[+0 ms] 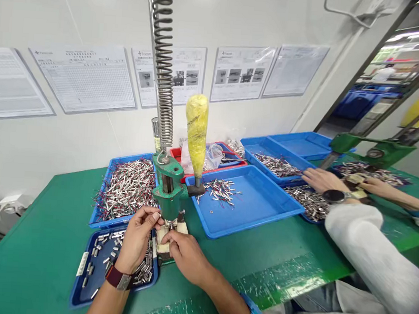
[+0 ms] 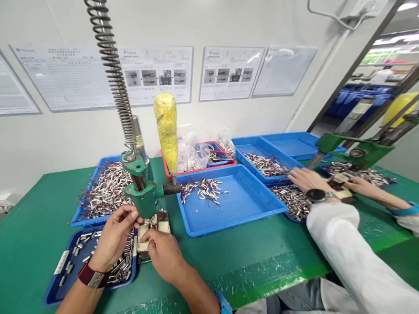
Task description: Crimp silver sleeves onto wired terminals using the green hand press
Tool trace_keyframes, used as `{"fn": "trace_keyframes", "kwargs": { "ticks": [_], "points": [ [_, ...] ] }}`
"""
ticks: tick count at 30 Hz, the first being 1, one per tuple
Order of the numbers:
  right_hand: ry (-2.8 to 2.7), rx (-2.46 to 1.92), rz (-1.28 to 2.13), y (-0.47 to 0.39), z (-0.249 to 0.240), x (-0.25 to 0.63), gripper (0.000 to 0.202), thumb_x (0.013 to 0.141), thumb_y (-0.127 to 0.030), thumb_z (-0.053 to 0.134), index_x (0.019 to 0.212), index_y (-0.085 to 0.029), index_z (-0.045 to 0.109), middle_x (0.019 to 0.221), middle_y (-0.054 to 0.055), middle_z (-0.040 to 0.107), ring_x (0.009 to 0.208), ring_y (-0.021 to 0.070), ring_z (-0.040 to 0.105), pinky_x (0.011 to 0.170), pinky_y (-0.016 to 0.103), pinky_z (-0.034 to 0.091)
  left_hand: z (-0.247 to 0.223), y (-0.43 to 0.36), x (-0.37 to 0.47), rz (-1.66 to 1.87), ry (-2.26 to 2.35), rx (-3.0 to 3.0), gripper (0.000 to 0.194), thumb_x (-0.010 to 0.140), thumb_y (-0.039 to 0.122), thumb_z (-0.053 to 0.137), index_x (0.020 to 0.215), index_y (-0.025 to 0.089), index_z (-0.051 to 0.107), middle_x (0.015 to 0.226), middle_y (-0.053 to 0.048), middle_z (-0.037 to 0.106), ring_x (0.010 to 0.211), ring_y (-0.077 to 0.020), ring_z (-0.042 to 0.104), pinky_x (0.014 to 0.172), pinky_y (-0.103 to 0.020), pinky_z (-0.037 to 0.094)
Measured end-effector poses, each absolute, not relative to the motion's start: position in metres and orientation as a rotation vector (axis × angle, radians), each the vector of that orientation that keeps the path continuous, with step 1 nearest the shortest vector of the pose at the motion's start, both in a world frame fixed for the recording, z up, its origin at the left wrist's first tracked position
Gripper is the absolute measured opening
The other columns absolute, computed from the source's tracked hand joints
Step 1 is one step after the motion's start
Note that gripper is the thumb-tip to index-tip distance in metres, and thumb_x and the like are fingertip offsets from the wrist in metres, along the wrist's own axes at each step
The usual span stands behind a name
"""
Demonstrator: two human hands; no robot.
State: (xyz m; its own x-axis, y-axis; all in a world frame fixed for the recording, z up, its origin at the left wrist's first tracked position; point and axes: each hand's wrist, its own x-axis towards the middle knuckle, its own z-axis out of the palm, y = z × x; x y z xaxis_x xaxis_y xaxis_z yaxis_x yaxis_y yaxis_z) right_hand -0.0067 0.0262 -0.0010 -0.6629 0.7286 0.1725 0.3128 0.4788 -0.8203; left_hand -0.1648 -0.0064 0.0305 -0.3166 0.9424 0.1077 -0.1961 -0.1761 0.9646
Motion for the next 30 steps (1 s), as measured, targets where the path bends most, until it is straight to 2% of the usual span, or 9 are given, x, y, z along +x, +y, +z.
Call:
{"fn": "trace_keyframes", "kwargs": {
  "ticks": [3, 5, 8, 10, 19, 24, 27, 29, 30],
  "points": [
    [-2.240, -0.882, 1.060, 0.024, -0.002, -0.008, 0.035, 0.084, -0.007, 0.041, 0.099, -0.020, 0.070, 0.075, 0.000, 0.068, 0.067, 0.0136, 0.060, 0.066, 0.021, 0.041, 0.025, -0.003, -0.162, 1.631, 1.242, 1.069, 0.015, 0.078, 0.031, 0.075, 0.085, 0.018, 0.069, 0.084, -0.001, 0.065, 0.083, -0.0159, 0.057, 0.079, -0.026, 0.043],
    [-2.250, -0.888, 1.058, 0.023, -0.002, -0.008, 0.035, 0.084, -0.007, 0.041, 0.099, -0.020, 0.070, 0.074, 0.000, 0.069, 0.067, 0.0138, 0.060, 0.066, 0.022, 0.041, 0.023, -0.001, -0.158, 1.596, 1.186, 1.078, 0.018, 0.079, 0.029, 0.074, 0.093, 0.020, 0.068, 0.090, -0.001, 0.067, 0.087, -0.0168, 0.059, 0.083, -0.027, 0.044],
    [-2.254, -0.875, 1.037, 0.023, -0.001, -0.009, 0.035, 0.084, -0.007, 0.041, 0.099, -0.020, 0.070, 0.078, 0.001, 0.070, 0.070, 0.0142, 0.061, 0.068, 0.022, 0.042, 0.025, 0.002, -0.152, 1.565, 1.057, 1.052, 0.031, 0.080, 0.026, 0.073, 0.109, 0.023, 0.062, 0.098, -0.001, 0.069, 0.087, -0.0159, 0.061, 0.082, -0.027, 0.045],
    [-2.262, -0.862, 1.015, 0.022, 0.000, -0.009, 0.035, 0.085, -0.007, 0.041, 0.099, -0.019, 0.070, 0.082, 0.002, 0.072, 0.072, 0.0144, 0.062, 0.069, 0.022, 0.042, 0.027, 0.003, -0.149, 1.543, 1.000, 1.052, 0.032, 0.081, 0.025, 0.073, 0.109, 0.023, 0.059, 0.101, -0.002, 0.069, 0.086, -0.0152, 0.061, 0.080, -0.026, 0.046],
    [-2.318, -0.887, 1.055, 0.019, 0.006, -0.008, 0.032, 0.087, -0.011, 0.042, 0.101, -0.021, 0.069, 0.061, -0.002, 0.063, 0.056, 0.0134, 0.057, 0.059, 0.021, 0.038, 0.025, 0.002, -0.151, 1.516, 1.080, 1.162, 0.027, 0.082, 0.027, 0.072, 0.106, 0.020, 0.061, 0.094, -0.003, 0.065, 0.089, -0.0171, 0.059, 0.083, -0.028, 0.045],
    [-2.232, -0.808, 1.213, 0.014, -0.003, -0.001, 0.030, 0.090, -0.017, 0.041, 0.100, -0.019, 0.070, 0.053, -0.004, 0.056, 0.049, 0.0116, 0.052, 0.054, 0.021, 0.039, 0.025, 0.007, -0.162, 1.440, 1.050, 1.264, 0.032, 0.077, 0.025, 0.077, 0.106, 0.020, 0.064, 0.092, -0.003, 0.065, 0.091, -0.0185, 0.059, 0.083, -0.028, 0.044],
    [-1.889, -0.751, 1.188, 0.029, 0.023, 0.015, 0.026, 0.094, -0.026, 0.043, 0.097, -0.018, 0.067, 0.051, -0.005, 0.052, 0.045, 0.0101, 0.048, 0.047, 0.020, 0.039, 0.022, 0.007, -0.164, 1.424, 1.050, 1.286, 0.030, 0.079, 0.026, 0.075, 0.107, 0.019, 0.064, 0.094, -0.003, 0.065, 0.090, -0.0177, 0.058, 0.082, -0.027, 0.043],
    [-1.528, -0.750, 0.941, 0.055, 0.070, 0.024, 0.022, 0.096, -0.032, 0.046, 0.099, -0.020, 0.065, 0.060, -0.004, 0.058, 0.050, 0.0095, 0.052, 0.050, 0.020, 0.043, 0.019, 0.004, -0.164, 1.412, 1.081, 1.287, 0.038, 0.080, 0.028, 0.075, 0.114, 0.019, 0.062, 0.101, -0.005, 0.066, 0.088, -0.0166, 0.057, 0.080, -0.027, 0.042],
    [-1.371, -0.724, 0.785, 0.072, 0.101, 0.024, 0.020, 0.096, -0.034, 0.049, 0.102, -0.021, 0.063, 0.069, -0.003, 0.062, 0.059, 0.0095, 0.057, 0.057, 0.021, 0.048, 0.018, 0.002, -0.164, 1.406, 1.096, 1.286, 0.043, 0.080, 0.029, 0.075, 0.119, 0.019, 0.061, 0.105, -0.006, 0.066, 0.087, -0.0163, 0.057, 0.078, -0.026, 0.042]
  ]
}}
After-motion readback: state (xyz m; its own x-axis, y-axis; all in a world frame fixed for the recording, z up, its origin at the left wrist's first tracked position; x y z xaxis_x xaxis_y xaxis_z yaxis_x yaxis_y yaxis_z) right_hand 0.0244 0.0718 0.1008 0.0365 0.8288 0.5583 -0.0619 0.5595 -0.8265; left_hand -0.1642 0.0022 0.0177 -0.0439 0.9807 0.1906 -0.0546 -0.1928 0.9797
